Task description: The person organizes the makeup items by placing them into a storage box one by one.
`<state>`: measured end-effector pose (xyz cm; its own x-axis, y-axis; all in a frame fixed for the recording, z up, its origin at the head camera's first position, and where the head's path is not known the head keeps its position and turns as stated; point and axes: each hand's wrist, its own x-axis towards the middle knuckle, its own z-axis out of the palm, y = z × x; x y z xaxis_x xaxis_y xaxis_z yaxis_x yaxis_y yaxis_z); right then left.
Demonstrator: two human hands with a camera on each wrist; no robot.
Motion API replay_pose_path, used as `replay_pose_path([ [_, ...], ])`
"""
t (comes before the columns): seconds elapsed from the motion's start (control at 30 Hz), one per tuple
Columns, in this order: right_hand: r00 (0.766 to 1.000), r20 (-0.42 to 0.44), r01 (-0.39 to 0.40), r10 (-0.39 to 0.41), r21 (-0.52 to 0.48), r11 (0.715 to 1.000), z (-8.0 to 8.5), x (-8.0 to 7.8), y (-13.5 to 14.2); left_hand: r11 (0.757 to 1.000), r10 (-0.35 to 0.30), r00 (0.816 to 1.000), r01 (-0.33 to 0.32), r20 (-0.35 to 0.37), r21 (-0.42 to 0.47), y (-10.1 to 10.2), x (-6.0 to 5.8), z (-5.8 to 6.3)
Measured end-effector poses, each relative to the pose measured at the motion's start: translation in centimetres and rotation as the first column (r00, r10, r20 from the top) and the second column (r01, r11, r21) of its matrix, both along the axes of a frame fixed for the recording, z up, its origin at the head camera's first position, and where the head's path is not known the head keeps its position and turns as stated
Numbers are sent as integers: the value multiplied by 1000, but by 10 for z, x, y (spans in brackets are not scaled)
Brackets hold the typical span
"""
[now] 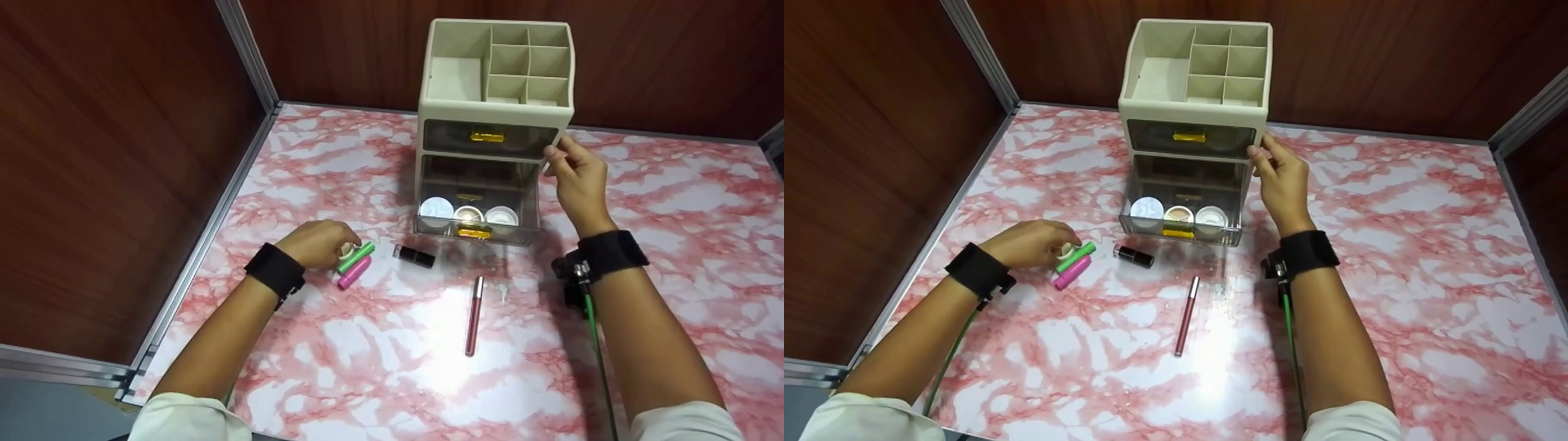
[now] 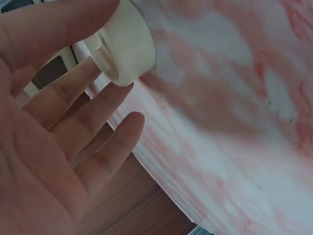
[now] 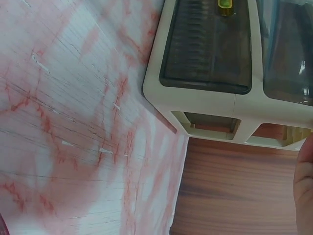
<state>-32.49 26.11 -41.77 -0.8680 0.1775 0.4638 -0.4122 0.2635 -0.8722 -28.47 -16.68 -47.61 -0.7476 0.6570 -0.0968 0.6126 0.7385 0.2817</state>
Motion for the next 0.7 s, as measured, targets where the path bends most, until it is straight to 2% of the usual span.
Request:
replay_pose_path([
  [0.17, 1000, 10, 10, -10, 4, 1000, 1, 0, 1, 1000, 15, 1000, -15, 12, -12, 2, -3, -1],
  [0.3, 1000, 4, 15, -15, 5, 1000, 1, 0, 0, 1000, -2, 1000, 2, -28, 15, 3, -6, 7],
  [0.47, 1000, 0, 12, -12, -18, 1000, 0, 0, 1, 999, -35, 992, 39, -124, 32, 10, -9, 30],
  [0.7, 1000, 9, 9, -9, -7, 1000, 0, 0, 1, 996, -27, 976, 46, -215, 83, 29, -5, 71],
])
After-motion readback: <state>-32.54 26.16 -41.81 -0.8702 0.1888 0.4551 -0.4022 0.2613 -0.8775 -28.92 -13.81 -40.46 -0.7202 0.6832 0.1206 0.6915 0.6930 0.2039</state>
